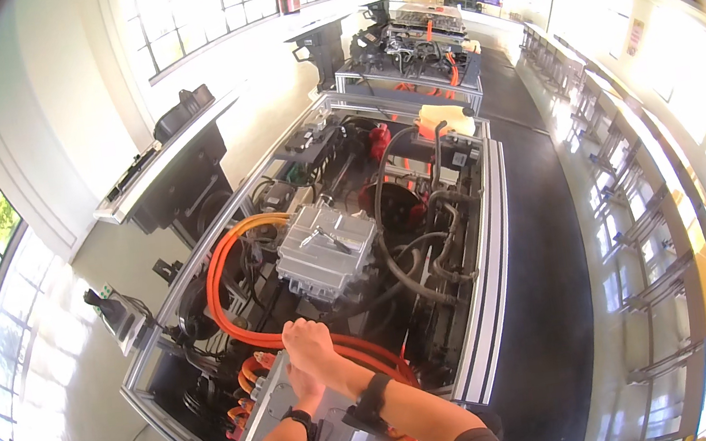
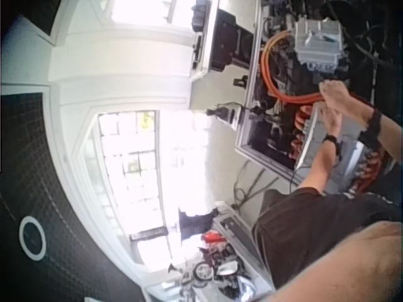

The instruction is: Working on the engine compartment of an electric vehicle, manipulating high-voltage orange cables and electrical components.

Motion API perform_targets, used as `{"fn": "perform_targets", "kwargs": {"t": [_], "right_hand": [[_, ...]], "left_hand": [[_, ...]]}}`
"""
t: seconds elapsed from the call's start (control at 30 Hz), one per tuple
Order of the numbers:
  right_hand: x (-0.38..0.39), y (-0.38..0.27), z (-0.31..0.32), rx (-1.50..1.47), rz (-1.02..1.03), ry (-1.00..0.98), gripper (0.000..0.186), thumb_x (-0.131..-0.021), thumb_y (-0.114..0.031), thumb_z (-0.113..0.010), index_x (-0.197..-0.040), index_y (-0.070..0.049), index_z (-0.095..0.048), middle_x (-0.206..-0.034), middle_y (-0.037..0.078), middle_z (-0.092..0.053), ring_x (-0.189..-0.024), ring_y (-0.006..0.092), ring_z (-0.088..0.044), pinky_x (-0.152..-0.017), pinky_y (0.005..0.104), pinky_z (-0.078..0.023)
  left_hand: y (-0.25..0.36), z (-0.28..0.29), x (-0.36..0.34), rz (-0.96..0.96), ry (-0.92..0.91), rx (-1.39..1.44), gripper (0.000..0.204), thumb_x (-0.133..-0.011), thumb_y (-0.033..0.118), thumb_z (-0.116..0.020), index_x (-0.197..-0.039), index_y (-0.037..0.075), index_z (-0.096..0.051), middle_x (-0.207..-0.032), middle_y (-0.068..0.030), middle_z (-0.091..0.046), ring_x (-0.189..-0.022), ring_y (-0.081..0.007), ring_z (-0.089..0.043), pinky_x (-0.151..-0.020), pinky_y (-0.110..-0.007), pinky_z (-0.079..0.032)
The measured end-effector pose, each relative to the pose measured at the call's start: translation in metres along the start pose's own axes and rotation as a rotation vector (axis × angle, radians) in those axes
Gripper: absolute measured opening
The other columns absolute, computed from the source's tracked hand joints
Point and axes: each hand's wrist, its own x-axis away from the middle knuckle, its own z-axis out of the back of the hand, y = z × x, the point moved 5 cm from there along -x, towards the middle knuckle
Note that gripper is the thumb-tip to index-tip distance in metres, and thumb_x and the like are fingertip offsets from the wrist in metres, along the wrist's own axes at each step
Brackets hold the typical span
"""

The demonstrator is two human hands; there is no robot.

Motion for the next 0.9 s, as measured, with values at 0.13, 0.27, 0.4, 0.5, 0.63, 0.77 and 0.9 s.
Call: {"fn": "perform_targets", "kwargs": {"t": [0.13,0.27,0.4,0.5,0.63,0.77,0.9], "right_hand": [[0.001,-0.004,-0.004,0.066,0.107,0.066,0.022,-0.075,-0.013,-0.066,-0.094,-0.006,-0.06,-0.099,0.01,-0.06,-0.092,0.0255,-0.063,-0.074,0.0352,-0.051],[0.005,-0.001,-0.012,0.11,0.241,0.083,0.02,-0.074,-0.014,-0.066,-0.092,-0.006,-0.061,-0.101,0.01,-0.06,-0.09,0.0251,-0.061,-0.075,0.0354,-0.051],[0.005,-0.005,0.002,0.018,0.164,0.215,0.022,-0.077,-0.023,-0.065,-0.089,-0.004,-0.062,-0.092,0.01,-0.062,-0.083,0.0253,-0.062,-0.069,0.0357,-0.052],[0.002,-0.002,0.023,-0.053,-0.079,0.148,0.025,-0.078,-0.027,-0.063,-0.085,-0.003,-0.062,-0.08,0.01,-0.066,-0.075,0.026,-0.067,-0.062,0.0365,-0.053],[0.003,0.006,0.004,-0.037,-0.08,0.086,0.021,-0.079,-0.026,-0.063,-0.078,-0.005,-0.061,-0.067,0.01,-0.069,-0.064,0.0272,-0.071,-0.055,0.0381,-0.054],[0.0,0.007,-0.005,0.013,-0.023,0.058,0.02,-0.078,-0.024,-0.064,-0.078,-0.004,-0.062,-0.068,0.011,-0.068,-0.065,0.0267,-0.071,-0.055,0.0376,-0.054],[0.002,-0.003,-0.009,0.083,-0.005,0.017,0.016,-0.076,-0.02,-0.065,-0.082,-0.005,-0.063,-0.08,0.01,-0.068,-0.078,0.0252,-0.068,-0.064,0.0355,-0.053]], "left_hand": [[0.0,-0.003,0.0,0.01,-0.062,-0.051,0.027,-0.08,0.031,-0.066,-0.099,0.012,-0.062,-0.096,-0.0046,-0.065,-0.098,-0.0241,-0.058,-0.088,-0.041,-0.038],[0.008,0.008,-0.002,0.024,-0.038,-0.014,0.029,-0.081,0.031,-0.066,-0.103,0.012,-0.062,-0.098,-0.0037,-0.065,-0.1,-0.0228,-0.058,-0.089,-0.041,-0.038],[0.01,0.015,-0.001,-0.072,0.155,-0.084,0.032,-0.081,0.03,-0.065,-0.107,0.011,-0.062,-0.1,-0.0039,-0.065,-0.101,-0.0228,-0.058,-0.089,-0.041,-0.038],[0.006,0.011,0.002,0.02,-0.019,0.006,0.033,-0.081,0.029,-0.064,-0.108,0.01,-0.061,-0.101,-0.0042,-0.065,-0.101,-0.0231,-0.057,-0.089,-0.041,-0.038],[0.008,0.013,0.001,0.012,0.036,0.033,0.031,-0.081,0.029,-0.065,-0.105,0.01,-0.062,-0.1,-0.0044,-0.065,-0.101,-0.0234,-0.057,-0.089,-0.041,-0.038],[0.01,0.015,-0.005,0.037,-0.053,0.046,0.028,-0.08,0.03,-0.065,-0.101,0.011,-0.062,-0.098,-0.0041,-0.065,-0.101,-0.0236,-0.057,-0.088,-0.041,-0.038],[-0.002,0.0,0.001,0.0,-0.012,0.106,0.027,-0.081,0.031,-0.065,-0.1,0.012,-0.062,-0.099,-0.0036,-0.065,-0.101,-0.023,-0.057,-0.089,-0.041,-0.038]]}}
